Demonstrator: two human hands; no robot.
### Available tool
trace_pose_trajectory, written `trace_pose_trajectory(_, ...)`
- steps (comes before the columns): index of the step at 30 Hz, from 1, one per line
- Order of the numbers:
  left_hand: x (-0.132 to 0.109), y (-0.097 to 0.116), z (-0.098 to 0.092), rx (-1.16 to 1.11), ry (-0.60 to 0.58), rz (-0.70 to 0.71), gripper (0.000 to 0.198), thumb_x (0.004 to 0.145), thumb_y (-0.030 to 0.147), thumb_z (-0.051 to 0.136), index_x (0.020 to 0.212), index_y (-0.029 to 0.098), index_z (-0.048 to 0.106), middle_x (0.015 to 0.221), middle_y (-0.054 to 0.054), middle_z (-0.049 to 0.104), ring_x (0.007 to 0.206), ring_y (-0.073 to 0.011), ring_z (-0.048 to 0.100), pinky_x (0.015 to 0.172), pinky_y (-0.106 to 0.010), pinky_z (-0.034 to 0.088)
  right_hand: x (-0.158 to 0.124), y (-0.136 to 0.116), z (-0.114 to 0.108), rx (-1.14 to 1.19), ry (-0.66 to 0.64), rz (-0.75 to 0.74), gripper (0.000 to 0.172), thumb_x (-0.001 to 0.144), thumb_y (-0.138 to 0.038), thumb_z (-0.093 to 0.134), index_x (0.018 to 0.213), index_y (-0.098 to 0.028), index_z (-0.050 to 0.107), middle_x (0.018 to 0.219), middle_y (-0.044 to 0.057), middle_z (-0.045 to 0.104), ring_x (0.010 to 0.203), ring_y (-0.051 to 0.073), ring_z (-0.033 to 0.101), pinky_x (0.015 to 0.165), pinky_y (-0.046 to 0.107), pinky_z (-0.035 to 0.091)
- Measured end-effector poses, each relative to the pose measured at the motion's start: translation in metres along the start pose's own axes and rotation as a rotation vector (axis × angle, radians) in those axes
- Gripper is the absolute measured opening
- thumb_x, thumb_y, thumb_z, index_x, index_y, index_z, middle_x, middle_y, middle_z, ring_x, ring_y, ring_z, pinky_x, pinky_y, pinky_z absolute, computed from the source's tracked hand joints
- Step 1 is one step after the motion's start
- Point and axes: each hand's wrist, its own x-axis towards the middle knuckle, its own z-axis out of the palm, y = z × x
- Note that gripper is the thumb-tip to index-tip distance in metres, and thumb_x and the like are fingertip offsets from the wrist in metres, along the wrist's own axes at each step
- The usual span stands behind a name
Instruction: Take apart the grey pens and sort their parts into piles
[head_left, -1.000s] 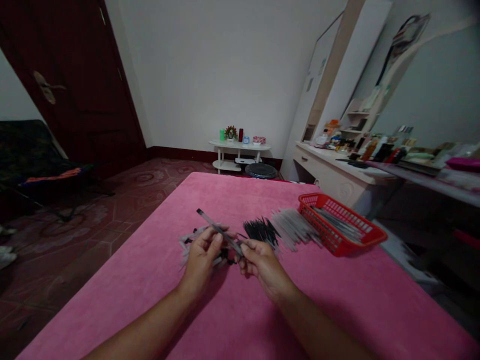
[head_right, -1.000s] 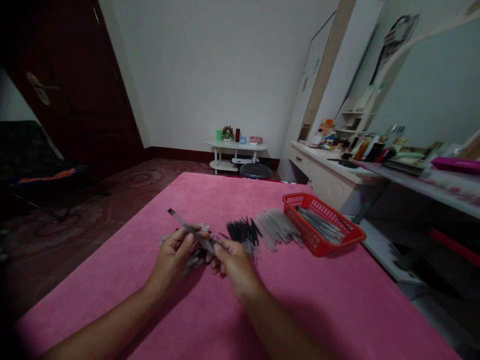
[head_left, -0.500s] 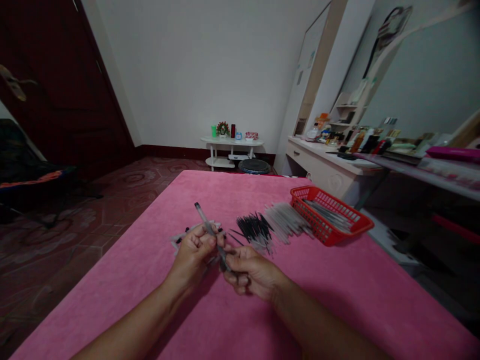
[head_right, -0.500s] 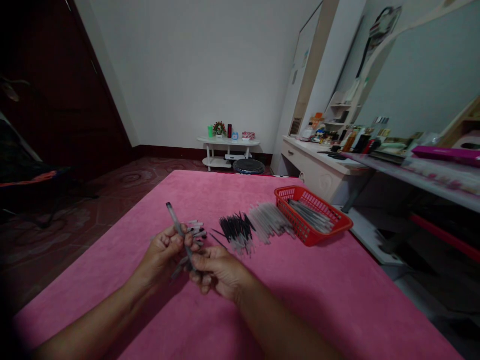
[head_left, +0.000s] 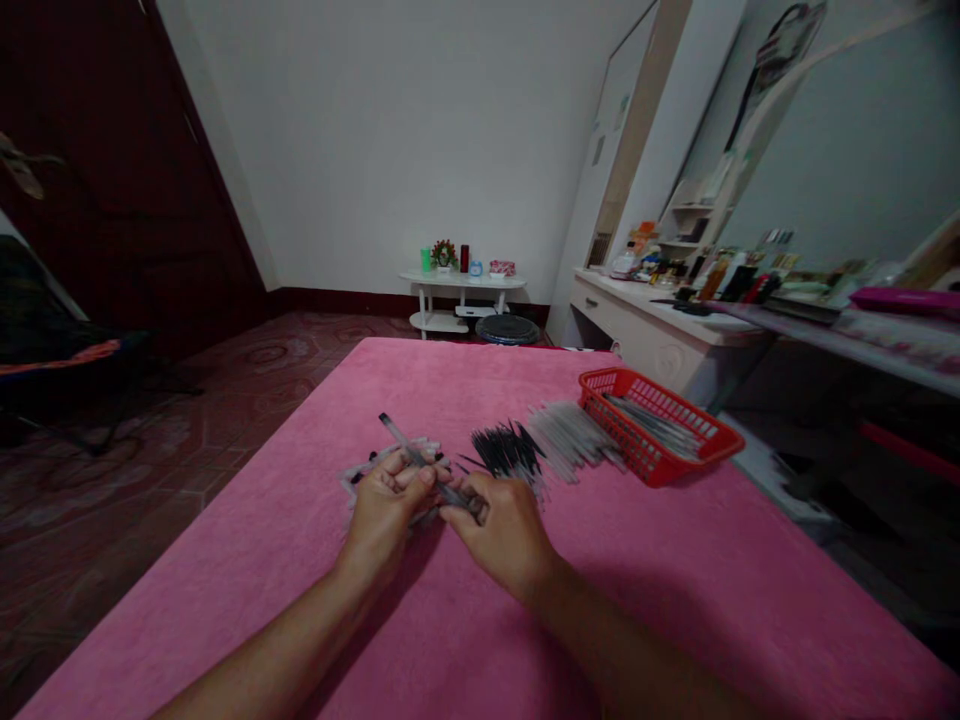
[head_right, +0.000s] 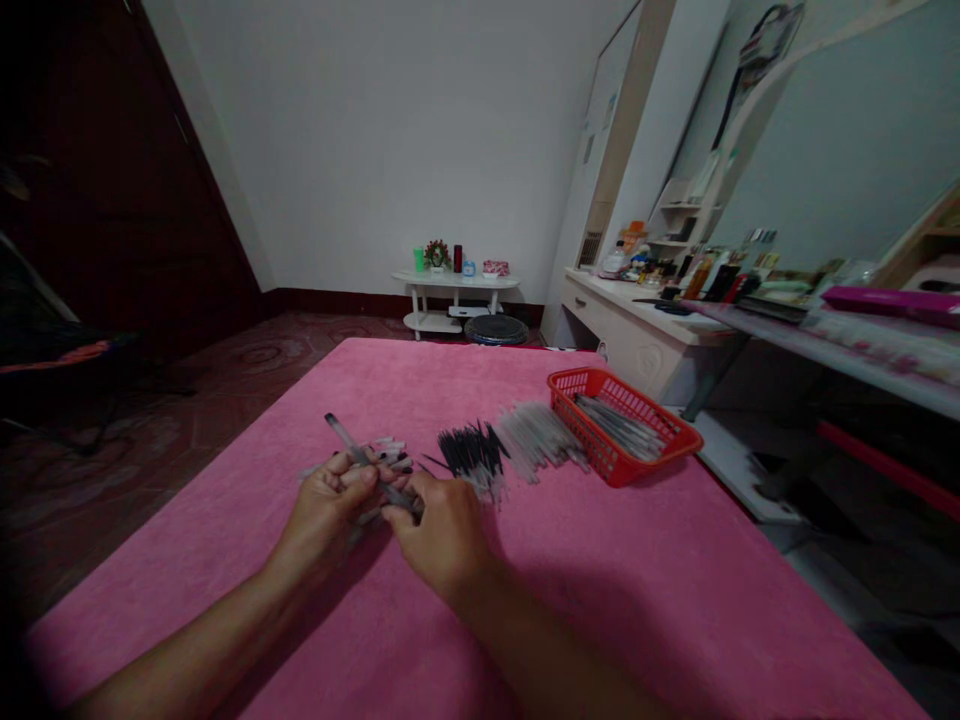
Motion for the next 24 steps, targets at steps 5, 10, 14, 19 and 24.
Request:
trace_pose_trajectory(5, 0.001, 0.006, -0.001, -0.121, -0.154, -0.007, 0.027, 0.071, 0.023, 0.076, 0.089, 0.019, 0.057, 0.071, 0.001, 0.067, 0.069, -0.0152, 0.068, 0.061, -0.024, 0.053, -0.001, -0.002, -0.001, 0.661, -0.473, 0.259, 0.04, 0.079, -0.057, 0.053, 0.073, -0.017, 0.052, 0.056, -0.002, 0.054, 0.039, 0.007, 0.04, 0.039, 0.02, 0.03)
trace_pose_trajectory(10, 0.002, 0.008, -0.002, -0.051, -0.069, -0.073, 0.034, 0.065, 0.024, 0.08, 0.09, 0.017, 0.058, 0.071, -0.001, 0.069, 0.066, -0.0164, 0.069, 0.059, -0.023, 0.054, 0.0, 0.001, -0.001, 0.604, -0.589, 0.327, 0.041, 0.086, -0.056, 0.042, 0.071, -0.018, 0.047, 0.043, -0.006, 0.044, 0.031, 0.006, 0.031, 0.036, 0.019, 0.023)
trace_pose_trajectory(14, 0.002, 0.004, -0.003, -0.001, 0.054, -0.097, 0.038, 0.061, 0.024, 0.082, 0.09, 0.015, 0.059, 0.074, -0.003, 0.071, 0.068, -0.0172, 0.069, 0.061, -0.024, 0.055, -0.004, -0.001, 0.001, -0.206, -0.304, 0.099, 0.033, 0.094, -0.037, 0.038, 0.08, -0.016, 0.06, 0.057, 0.004, 0.06, 0.051, 0.012, 0.054, 0.051, 0.022, 0.037)
trace_pose_trajectory(19, 0.001, 0.0, 0.001, 0.001, 0.121, -0.074, 0.037, 0.06, 0.025, 0.083, 0.087, 0.014, 0.059, 0.075, -0.003, 0.071, 0.069, -0.0174, 0.07, 0.063, -0.025, 0.056, -0.01, -0.01, 0.002, -0.76, -0.104, -0.041, 0.026, 0.09, -0.027, 0.045, 0.105, -0.015, 0.062, 0.077, 0.014, 0.068, 0.074, 0.021, 0.063, 0.066, 0.028, 0.041)
trace_pose_trajectory(24, 0.0, 0.007, 0.005, -0.088, -0.043, -0.064, 0.029, 0.07, 0.027, 0.076, 0.09, 0.015, 0.059, 0.074, -0.001, 0.067, 0.068, -0.0137, 0.067, 0.062, -0.022, 0.054, -0.007, -0.01, 0.004, -0.027, -0.324, 0.132, 0.036, 0.093, -0.043, 0.035, 0.073, -0.018, 0.053, 0.056, 0.004, 0.057, 0.047, 0.014, 0.052, 0.05, 0.025, 0.036)
